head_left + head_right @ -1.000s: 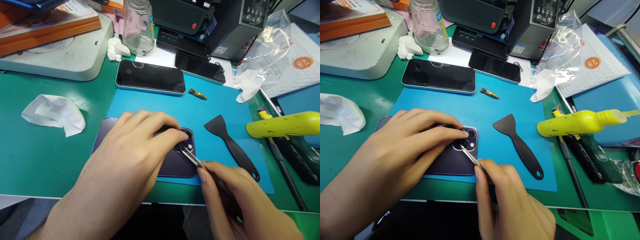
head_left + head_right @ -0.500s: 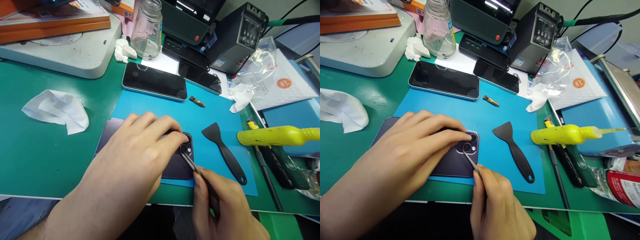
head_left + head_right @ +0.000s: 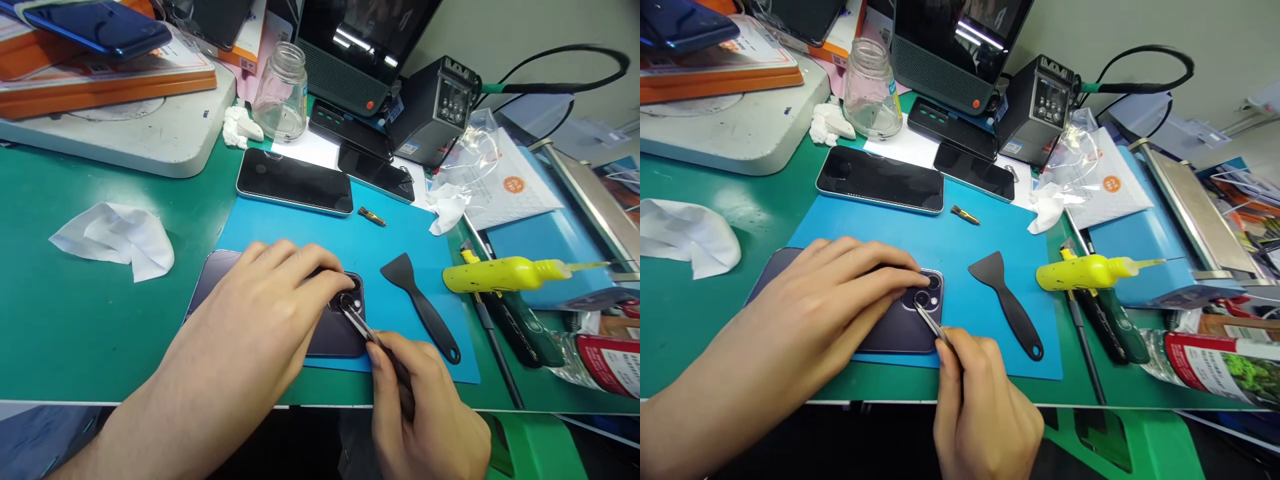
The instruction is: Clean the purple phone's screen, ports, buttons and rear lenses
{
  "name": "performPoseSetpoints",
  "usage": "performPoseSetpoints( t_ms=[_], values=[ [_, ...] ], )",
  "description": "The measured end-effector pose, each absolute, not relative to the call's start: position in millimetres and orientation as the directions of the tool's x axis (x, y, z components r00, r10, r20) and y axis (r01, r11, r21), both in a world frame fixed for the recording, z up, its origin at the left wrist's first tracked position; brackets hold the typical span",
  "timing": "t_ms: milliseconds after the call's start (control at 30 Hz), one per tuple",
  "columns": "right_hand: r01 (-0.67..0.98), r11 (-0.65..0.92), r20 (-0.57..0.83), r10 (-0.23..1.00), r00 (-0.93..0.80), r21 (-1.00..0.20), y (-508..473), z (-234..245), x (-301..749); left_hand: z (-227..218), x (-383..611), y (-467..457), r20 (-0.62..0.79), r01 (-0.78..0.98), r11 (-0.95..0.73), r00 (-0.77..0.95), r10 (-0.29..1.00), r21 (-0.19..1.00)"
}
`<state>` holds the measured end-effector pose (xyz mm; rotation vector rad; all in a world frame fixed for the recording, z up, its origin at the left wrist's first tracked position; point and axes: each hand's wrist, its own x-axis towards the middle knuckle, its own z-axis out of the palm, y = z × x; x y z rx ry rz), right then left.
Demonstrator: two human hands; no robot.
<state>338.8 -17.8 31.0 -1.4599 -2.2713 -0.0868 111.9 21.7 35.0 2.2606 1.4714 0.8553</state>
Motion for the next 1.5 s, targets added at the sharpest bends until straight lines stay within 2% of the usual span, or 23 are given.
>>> performPoseSetpoints(
  t_ms=[100, 167, 233, 333, 567, 700, 800, 1033, 1267, 1500],
  values=[
    [0.829, 0.403, 0.312, 0.904, -0.293, -0.389, -12, 43, 347, 34, 111, 19, 0.312, 0.708, -0.436, 0.309, 0.898, 0.556],
    [0.832, 0.354, 0.311, 0.922, -0.232, -0.428, -7, 48, 351, 33, 110, 18, 0.319, 0.699, -0.449, 0.319, 0.893, 0.557],
    [0.842, 0.350, 0.318, 0.920, -0.228, -0.410, -3, 50, 355, 32, 111, 18, 0.317, 0.694, -0.449, 0.320, 0.893, 0.563],
    [0.826, 0.417, 0.301, 0.900, -0.315, -0.380, 5, 50, 359, 31, 113, 18, 0.305, 0.706, -0.423, 0.296, 0.905, 0.568],
    [0.797, 0.566, 0.300, 0.814, -0.498, -0.212, 22, 61, 363, 33, 116, 15, 0.352, 0.737, -0.417, 0.255, 0.901, 0.532],
    [0.776, 0.600, 0.270, 0.793, -0.546, -0.192, 30, 68, 367, 34, 115, 18, 0.365, 0.724, -0.428, 0.257, 0.895, 0.541],
    [0.761, 0.610, 0.257, 0.789, -0.558, -0.221, 33, 66, 369, 34, 117, 20, 0.382, 0.739, -0.439, 0.262, 0.886, 0.511],
    [0.741, 0.545, 0.231, 0.838, -0.494, -0.392, 32, 54, 370, 36, 119, 19, 0.404, 0.759, -0.451, 0.271, 0.874, 0.469],
    [0.729, 0.517, 0.221, 0.855, -0.470, -0.448, 33, 48, 371, 37, 119, 16, 0.422, 0.796, -0.529, 0.389, 0.819, 0.294],
    [0.716, 0.518, 0.218, 0.853, -0.475, -0.467, 32, 44, 373, 34, 122, 14, 0.514, 0.817, -0.542, 0.383, 0.767, 0.200]
  ],
)
